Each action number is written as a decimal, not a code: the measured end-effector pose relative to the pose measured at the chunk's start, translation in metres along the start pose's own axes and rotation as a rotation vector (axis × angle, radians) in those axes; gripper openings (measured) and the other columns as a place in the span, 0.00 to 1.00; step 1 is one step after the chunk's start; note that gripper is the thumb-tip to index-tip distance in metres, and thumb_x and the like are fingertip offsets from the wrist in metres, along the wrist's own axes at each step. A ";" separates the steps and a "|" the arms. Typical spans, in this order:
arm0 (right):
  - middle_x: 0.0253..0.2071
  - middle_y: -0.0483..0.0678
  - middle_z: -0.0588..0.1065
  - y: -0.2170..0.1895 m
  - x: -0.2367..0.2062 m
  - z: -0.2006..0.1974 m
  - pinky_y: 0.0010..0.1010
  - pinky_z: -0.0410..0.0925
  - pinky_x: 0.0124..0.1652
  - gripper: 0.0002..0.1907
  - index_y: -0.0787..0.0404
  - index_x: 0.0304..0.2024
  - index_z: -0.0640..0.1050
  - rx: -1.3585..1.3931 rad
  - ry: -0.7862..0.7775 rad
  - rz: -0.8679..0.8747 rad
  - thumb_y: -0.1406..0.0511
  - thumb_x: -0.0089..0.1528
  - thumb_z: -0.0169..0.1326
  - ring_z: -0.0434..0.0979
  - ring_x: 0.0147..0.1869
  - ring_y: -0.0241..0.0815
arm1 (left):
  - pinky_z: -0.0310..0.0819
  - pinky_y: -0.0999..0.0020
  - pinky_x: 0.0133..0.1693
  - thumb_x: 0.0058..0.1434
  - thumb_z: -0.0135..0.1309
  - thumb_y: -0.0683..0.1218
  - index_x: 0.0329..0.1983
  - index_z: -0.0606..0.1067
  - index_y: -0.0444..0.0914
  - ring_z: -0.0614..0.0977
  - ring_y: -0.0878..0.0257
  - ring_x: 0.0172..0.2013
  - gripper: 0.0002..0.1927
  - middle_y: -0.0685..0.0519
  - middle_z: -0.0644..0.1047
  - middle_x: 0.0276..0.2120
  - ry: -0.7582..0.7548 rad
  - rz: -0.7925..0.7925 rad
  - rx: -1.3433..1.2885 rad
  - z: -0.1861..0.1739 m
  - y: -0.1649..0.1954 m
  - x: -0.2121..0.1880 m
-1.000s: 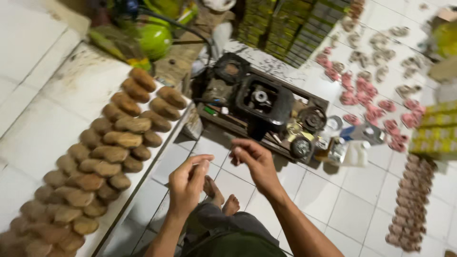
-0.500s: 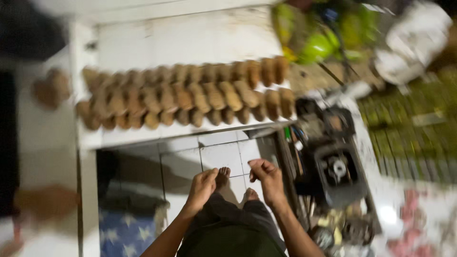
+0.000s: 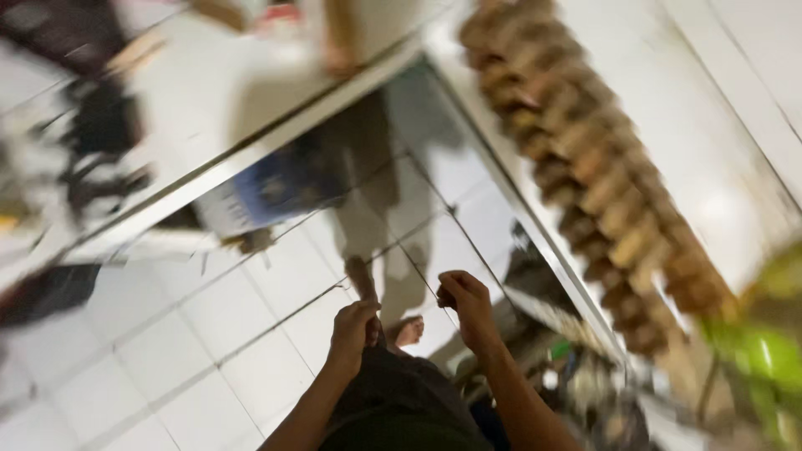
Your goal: The person arranges shoe lasts on a wall shelf, then sits on the floor and uses shears to trim the edges of white slipper soles. The person handles the lasts and slippers by hand and uses shears for cutting.
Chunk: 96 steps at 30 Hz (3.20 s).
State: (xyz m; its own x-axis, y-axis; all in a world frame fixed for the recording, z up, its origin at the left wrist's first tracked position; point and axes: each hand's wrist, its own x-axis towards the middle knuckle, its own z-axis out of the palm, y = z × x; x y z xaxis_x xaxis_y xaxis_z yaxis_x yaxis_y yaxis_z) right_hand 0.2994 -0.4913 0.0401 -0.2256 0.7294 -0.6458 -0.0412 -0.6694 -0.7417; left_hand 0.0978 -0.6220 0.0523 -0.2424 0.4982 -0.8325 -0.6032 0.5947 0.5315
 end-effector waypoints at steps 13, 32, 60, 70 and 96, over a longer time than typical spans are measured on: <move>0.31 0.51 0.78 0.040 0.083 0.238 0.35 0.71 0.35 0.13 0.70 0.46 0.79 -0.466 -0.506 0.113 0.66 0.65 0.55 0.76 0.31 0.42 | 0.58 0.69 0.21 0.67 0.50 0.54 0.19 0.67 0.39 0.65 0.66 0.17 0.22 0.56 0.65 0.15 0.234 0.275 -0.599 -0.155 0.008 -0.012; 0.58 0.49 0.73 0.083 0.270 0.392 0.42 0.71 0.57 0.35 0.61 0.67 0.70 -1.202 -0.454 0.255 0.56 0.60 0.62 0.73 0.60 0.49 | 0.60 0.70 0.25 0.65 0.49 0.48 0.47 0.74 0.39 0.69 0.67 0.23 0.11 0.55 0.73 0.25 0.510 0.349 -1.490 -0.114 0.008 0.090; 0.29 0.44 0.65 0.093 0.147 0.205 0.26 0.56 0.23 0.16 0.50 0.42 0.74 -1.209 -0.534 0.862 0.53 0.60 0.65 0.57 0.21 0.36 | 0.80 0.48 0.53 0.48 0.65 0.47 0.68 0.58 0.26 0.82 0.38 0.53 0.46 0.30 0.75 0.56 1.134 0.070 -1.611 -0.042 -0.093 0.082; 0.34 0.46 0.75 0.079 0.088 0.180 0.34 0.67 0.33 0.12 0.57 0.41 0.74 -1.771 -0.711 1.018 0.59 0.62 0.58 0.74 0.34 0.40 | 0.74 0.60 0.43 0.57 0.60 0.43 0.61 0.69 0.32 0.80 0.53 0.41 0.28 0.38 0.79 0.44 1.095 0.097 -1.458 -0.008 -0.161 0.049; 0.44 0.50 0.82 0.011 0.050 0.447 0.34 0.76 0.48 0.18 0.61 0.54 0.79 -1.124 -0.997 -0.546 0.64 0.62 0.61 0.83 0.48 0.41 | 0.70 0.69 0.32 0.61 0.58 0.49 0.51 0.78 0.35 0.75 0.64 0.28 0.18 0.52 0.77 0.29 0.543 0.382 -1.073 -0.143 -0.047 -0.035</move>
State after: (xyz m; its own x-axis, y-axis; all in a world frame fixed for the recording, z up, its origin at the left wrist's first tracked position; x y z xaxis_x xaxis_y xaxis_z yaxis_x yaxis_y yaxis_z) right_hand -0.1476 -0.5251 0.0803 -0.9599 0.1542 -0.2340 0.2771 0.3970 -0.8750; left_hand 0.0256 -0.7579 0.0344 -0.6637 0.0500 -0.7463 -0.6760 -0.4672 0.5698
